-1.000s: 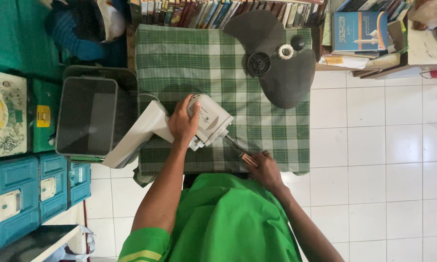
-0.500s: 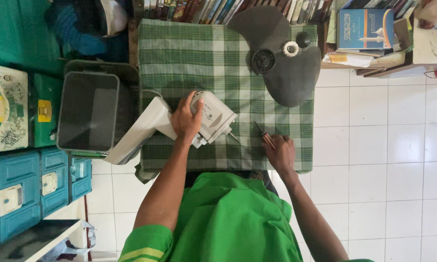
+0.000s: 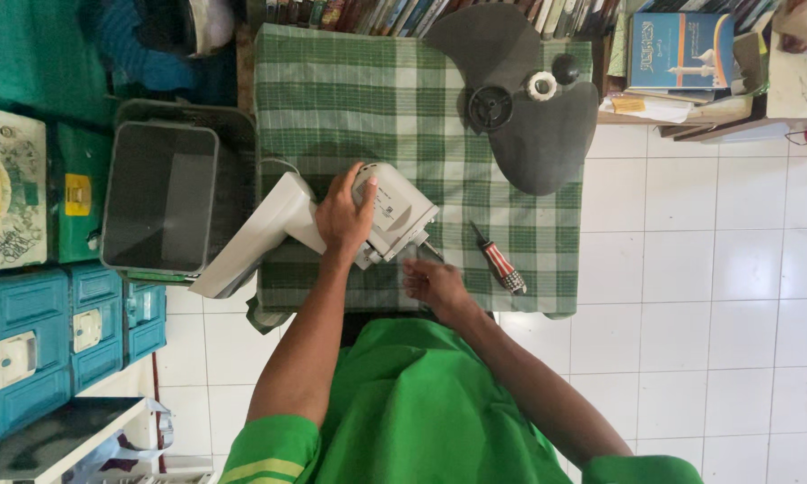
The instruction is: The person uses a screwdriver to tighten screws on the base of a white appliance, likely a fan, placed on a table. They repeatedly adjust the appliance and use the tool to secure components while a child walks by in the background.
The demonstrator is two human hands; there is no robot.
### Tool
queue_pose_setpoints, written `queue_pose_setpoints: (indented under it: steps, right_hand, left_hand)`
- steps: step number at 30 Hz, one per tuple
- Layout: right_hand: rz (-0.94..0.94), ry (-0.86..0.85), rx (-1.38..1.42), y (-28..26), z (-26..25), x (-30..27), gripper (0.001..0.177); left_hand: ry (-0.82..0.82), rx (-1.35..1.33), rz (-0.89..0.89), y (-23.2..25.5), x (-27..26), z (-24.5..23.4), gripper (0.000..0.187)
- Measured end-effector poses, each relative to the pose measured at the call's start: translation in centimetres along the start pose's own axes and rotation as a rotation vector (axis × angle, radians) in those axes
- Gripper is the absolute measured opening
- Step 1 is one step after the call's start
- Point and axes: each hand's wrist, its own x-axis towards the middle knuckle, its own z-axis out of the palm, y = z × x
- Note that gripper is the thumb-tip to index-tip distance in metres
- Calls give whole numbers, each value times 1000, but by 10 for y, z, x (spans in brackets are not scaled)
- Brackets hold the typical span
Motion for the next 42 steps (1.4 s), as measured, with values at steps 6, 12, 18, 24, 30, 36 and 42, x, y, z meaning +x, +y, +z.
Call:
queue_pose_setpoints:
  steps: [6,12,18,24,30,36,42]
  right_hand:
    - [54,25,232,7,-4,42,14]
    - [98,80,240,6,-7,47,12]
    - [71,129,200,7,-7,52,13]
    - [133,139,176,-3,1,40,12]
    - [92,82,176,-2,0,40,11]
    - [38,109,214,13,-9,53,11]
    - [-45,144,223,19,-6,55,14]
  left_hand:
    - [-12,-18,-23,0,-2,-1,53]
    - [-10,-2,-20,-1,-1,2,53]
    - [4,10,-34,0,-1,2,51]
    - [-13,8,-30,0,0,3,50]
    - [-7,22,-43,0,0,2,51]
    - [-62,30,-73,-4,2,4,54]
    - [13,-3,-25,2,-1,1,50]
